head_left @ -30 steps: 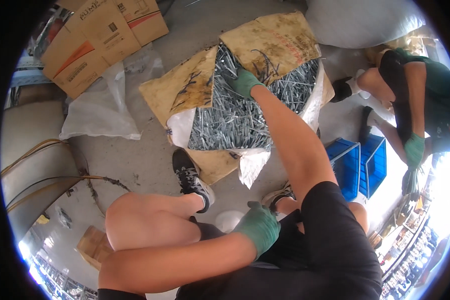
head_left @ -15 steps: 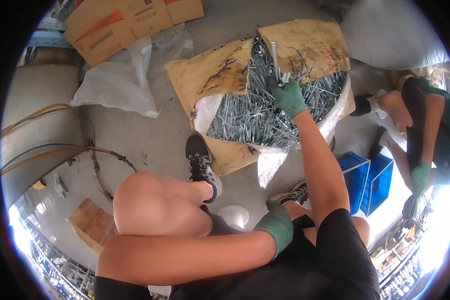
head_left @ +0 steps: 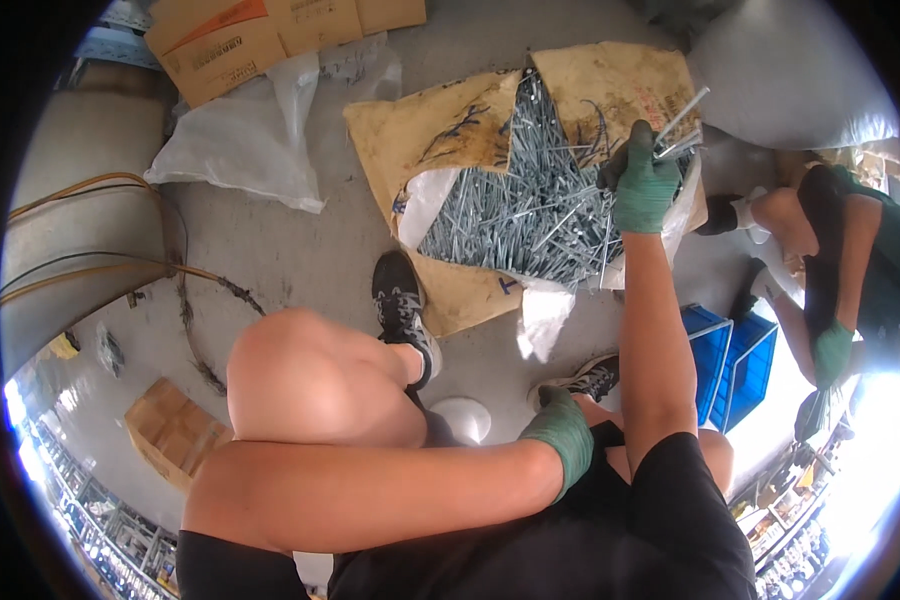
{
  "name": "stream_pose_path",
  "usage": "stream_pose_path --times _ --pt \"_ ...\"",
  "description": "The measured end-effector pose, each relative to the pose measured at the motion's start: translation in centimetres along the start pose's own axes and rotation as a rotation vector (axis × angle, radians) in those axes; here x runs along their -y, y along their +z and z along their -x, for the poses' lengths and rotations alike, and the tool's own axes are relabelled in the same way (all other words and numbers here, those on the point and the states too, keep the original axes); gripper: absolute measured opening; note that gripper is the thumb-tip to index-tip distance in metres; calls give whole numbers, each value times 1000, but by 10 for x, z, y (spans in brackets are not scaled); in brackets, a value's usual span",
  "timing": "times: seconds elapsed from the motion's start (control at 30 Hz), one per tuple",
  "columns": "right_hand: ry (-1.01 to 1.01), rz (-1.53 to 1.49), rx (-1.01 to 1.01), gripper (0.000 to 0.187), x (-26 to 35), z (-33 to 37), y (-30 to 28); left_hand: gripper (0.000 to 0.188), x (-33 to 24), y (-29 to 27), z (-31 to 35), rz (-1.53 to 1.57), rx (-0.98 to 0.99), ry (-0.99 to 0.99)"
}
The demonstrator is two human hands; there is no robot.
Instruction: The person picks up metal bolts from a bag and places them into blue plastic bins while sitting on the floor.
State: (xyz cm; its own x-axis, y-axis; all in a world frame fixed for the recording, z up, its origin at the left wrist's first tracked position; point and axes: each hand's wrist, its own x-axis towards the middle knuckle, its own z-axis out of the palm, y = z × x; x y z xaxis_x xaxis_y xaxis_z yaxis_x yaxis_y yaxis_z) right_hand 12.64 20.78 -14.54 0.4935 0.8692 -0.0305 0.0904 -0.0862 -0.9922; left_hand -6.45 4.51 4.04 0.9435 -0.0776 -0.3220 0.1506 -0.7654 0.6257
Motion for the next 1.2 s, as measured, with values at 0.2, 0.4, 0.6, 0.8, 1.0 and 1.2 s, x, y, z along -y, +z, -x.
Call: stream_pose_path --times 0.2,0.4,0.6,0.8,1.0,1.2 --pt "167 -269 -169 54 37 -15 -30 22 -9 49 -46 -79 -86 -78" --pt "258 -503 3 48 111 6 -58 25 3 -2 -35 57 -477 -249" --pt "307 -709 151 41 232 60 -92 25 47 -28 -41 846 -1545 -230" --pt "294 -876 371 35 256 107 -122 78 16 -30 -34 1534 -602 159" --pt "394 -798 130 36 238 132 -159 82 -18 -8 -34 1934 -260 97" --pt "362 -804 125 35 212 143 -178 44 -50 -8 -54 1328 -571 -289"
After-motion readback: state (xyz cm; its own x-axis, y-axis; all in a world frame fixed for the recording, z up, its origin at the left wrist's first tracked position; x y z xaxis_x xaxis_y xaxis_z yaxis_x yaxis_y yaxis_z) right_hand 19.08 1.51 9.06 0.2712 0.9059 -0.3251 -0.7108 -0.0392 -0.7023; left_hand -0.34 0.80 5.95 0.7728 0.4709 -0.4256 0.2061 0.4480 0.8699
